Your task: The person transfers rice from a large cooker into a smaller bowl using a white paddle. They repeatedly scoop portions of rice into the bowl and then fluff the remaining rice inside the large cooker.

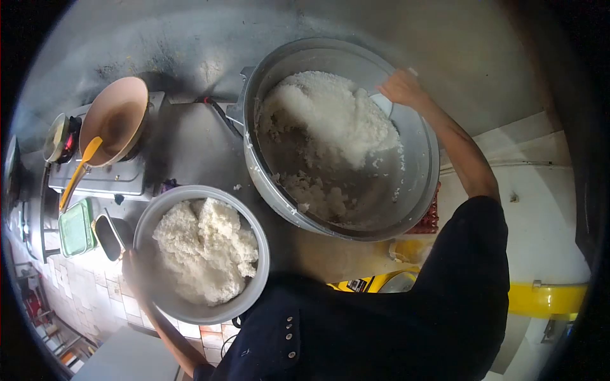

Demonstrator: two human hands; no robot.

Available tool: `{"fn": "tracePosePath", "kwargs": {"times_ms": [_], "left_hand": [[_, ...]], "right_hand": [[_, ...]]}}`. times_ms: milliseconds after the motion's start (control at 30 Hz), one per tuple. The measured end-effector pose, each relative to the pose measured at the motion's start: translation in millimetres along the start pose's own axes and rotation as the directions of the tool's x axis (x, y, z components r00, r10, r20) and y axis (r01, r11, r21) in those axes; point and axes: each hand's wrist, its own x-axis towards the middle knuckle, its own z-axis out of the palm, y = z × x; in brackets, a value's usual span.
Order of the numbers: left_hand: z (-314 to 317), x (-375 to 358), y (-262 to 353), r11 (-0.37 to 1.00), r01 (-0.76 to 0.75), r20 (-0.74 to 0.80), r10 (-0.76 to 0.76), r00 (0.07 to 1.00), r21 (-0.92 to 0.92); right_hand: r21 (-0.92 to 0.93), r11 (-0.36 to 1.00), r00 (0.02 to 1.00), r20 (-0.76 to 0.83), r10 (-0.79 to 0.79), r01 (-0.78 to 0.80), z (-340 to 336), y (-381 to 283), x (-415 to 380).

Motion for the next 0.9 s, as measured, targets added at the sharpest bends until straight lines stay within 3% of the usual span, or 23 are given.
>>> {"fn": "tracePosePath", "kwargs": {"times_ms": [67, 167, 233, 333, 467, 567, 633, 733, 800, 900], "left_hand": [[4, 6, -1, 1.0, -0.023, -0.055, 0.024, 0.998, 0.005], [0, -3, 19, 0.999, 0.01, 0.033, -0.009, 0.999, -0.047], [3, -11, 44, 0.997, 0.049, -0.011, -0.049, 0.999, 0.06], [5, -1, 10, 0.994, 0.008, -0.046, -0.013, 0.999, -0.107], [1, -10, 28, 0.999, -0.009, -0.039, 0.007, 0.999, -0.043], [2, -6, 23, 0.997, 0.001, -0.006, -0.001, 1.0, -0.081], [3, 2, -3, 0.99, -0.091, 0.017, 0.094, 0.995, -0.105], [2, -5, 19, 0.995, -0.029, 0.024, 0.032, 0.999, -0.097], [2, 0, 9, 0.996, -0.007, 0.042, 0.011, 0.999, -0.091], [5, 1, 0, 0.995, -0.005, 0.031, 0.008, 0.999, -0.099]], "right_hand": [[0.029, 0.999, 0.999, -0.023, 0.029, -0.028, -2, 4, -2], [0.024, 1.0, 1.0, -0.002, 0.005, -0.004, -1, -6, -17], [0.042, 0.998, 0.999, -0.02, 0.039, -0.038, -8, -10, -25], [0.04, 0.997, 0.996, 0.049, 0.07, -0.072, -16, -17, -36], [0.018, 1.0, 1.0, -0.002, 0.009, -0.009, -9, -20, -51], [-0.018, 0.999, 0.995, 0.097, 0.034, -0.033, -36, -32, -71], [-0.01, 0.997, 0.97, 0.229, 0.081, -0.081, -60, -36, -84], [0.053, 0.991, 0.987, 0.11, 0.119, -0.125, -77, -13, -102], [0.01, 0.976, 0.963, 0.161, 0.214, -0.218, -126, -5, -99], [-0.075, 0.986, 0.982, 0.103, 0.157, -0.15, -138, 11, -79]]}}
